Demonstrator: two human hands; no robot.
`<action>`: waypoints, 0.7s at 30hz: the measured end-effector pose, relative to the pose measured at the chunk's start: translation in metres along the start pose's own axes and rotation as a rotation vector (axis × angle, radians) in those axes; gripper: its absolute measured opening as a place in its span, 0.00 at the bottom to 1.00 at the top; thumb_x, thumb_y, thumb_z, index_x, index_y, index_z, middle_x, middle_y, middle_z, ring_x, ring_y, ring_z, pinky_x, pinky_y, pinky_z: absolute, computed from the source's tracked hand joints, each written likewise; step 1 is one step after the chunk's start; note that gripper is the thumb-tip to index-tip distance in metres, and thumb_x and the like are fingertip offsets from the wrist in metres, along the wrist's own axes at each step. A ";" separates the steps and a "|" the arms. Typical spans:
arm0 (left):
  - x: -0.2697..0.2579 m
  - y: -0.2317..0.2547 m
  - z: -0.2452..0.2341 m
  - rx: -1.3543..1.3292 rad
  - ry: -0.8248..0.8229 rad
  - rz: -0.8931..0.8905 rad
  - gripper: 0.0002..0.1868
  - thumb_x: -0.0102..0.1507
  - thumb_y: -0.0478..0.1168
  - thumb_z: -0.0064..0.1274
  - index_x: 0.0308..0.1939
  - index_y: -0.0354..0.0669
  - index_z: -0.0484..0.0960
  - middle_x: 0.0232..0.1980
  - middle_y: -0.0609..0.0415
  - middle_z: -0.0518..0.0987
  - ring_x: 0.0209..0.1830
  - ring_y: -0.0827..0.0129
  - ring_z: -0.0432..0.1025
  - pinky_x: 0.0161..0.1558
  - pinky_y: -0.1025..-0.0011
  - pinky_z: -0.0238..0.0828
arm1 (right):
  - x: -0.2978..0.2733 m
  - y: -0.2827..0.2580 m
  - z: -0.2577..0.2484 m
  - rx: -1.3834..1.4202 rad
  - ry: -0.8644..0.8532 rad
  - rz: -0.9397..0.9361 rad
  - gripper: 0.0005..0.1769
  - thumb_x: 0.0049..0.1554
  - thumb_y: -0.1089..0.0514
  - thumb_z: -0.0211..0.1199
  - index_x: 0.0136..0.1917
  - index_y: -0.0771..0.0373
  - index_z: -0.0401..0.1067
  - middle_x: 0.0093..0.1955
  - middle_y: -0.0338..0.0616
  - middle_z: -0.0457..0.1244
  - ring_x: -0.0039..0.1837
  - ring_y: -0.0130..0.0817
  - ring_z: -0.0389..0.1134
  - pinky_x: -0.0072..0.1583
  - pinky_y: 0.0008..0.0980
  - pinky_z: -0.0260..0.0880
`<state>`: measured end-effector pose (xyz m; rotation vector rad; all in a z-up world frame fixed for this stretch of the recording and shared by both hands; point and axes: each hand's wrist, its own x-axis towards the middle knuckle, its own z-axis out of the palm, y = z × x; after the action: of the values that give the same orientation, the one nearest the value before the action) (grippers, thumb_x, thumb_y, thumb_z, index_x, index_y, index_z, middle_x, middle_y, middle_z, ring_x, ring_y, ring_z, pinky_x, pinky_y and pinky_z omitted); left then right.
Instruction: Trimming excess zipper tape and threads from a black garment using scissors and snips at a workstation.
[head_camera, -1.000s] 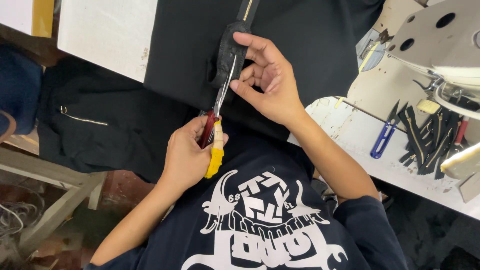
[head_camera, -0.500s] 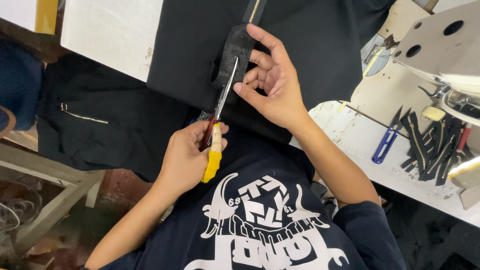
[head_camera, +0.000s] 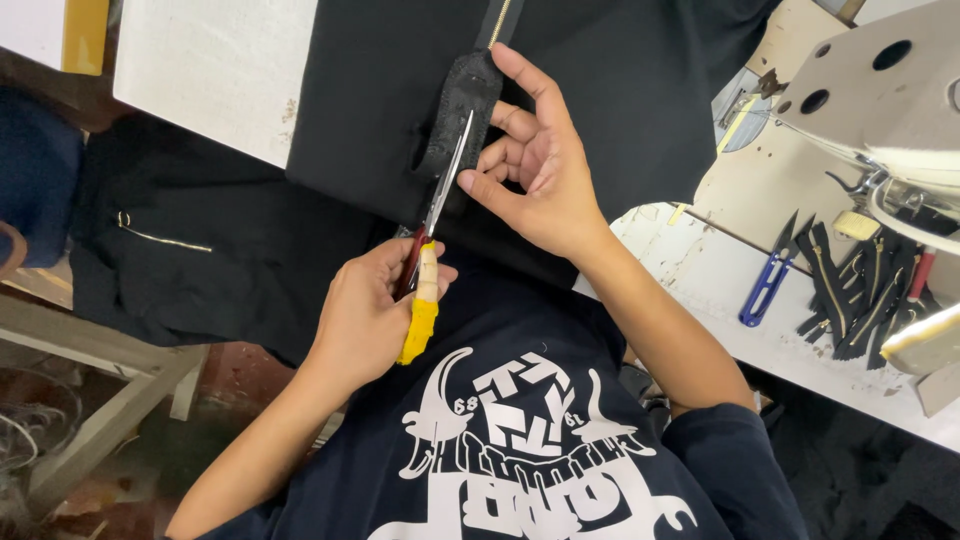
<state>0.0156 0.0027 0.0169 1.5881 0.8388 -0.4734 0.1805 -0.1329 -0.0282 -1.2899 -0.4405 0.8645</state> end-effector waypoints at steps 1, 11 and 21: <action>0.000 0.002 0.000 0.001 -0.001 0.000 0.18 0.61 0.41 0.57 0.54 0.45 0.84 0.46 0.60 0.91 0.43 0.82 0.80 0.48 0.80 0.73 | 0.000 0.000 0.000 0.001 0.001 0.000 0.49 0.61 0.72 0.69 0.83 0.56 0.41 0.69 0.56 0.66 0.48 0.26 0.73 0.55 0.21 0.77; 0.006 0.003 0.002 -0.130 -0.025 -0.005 0.19 0.59 0.39 0.59 0.53 0.40 0.83 0.52 0.52 0.89 0.50 0.77 0.81 0.53 0.80 0.76 | -0.001 0.001 -0.002 -0.038 -0.024 0.003 0.49 0.62 0.73 0.69 0.83 0.55 0.41 0.69 0.52 0.65 0.46 0.25 0.72 0.54 0.20 0.75; 0.011 0.000 0.003 -0.293 -0.076 -0.104 0.20 0.60 0.34 0.55 0.57 0.38 0.80 0.55 0.46 0.87 0.45 0.72 0.82 0.26 0.74 0.84 | 0.000 -0.001 -0.003 -0.053 -0.049 0.021 0.50 0.61 0.72 0.69 0.83 0.55 0.41 0.69 0.51 0.64 0.46 0.25 0.71 0.53 0.20 0.75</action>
<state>0.0233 0.0025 0.0087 1.2552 0.8917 -0.4589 0.1837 -0.1349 -0.0277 -1.3264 -0.4924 0.9090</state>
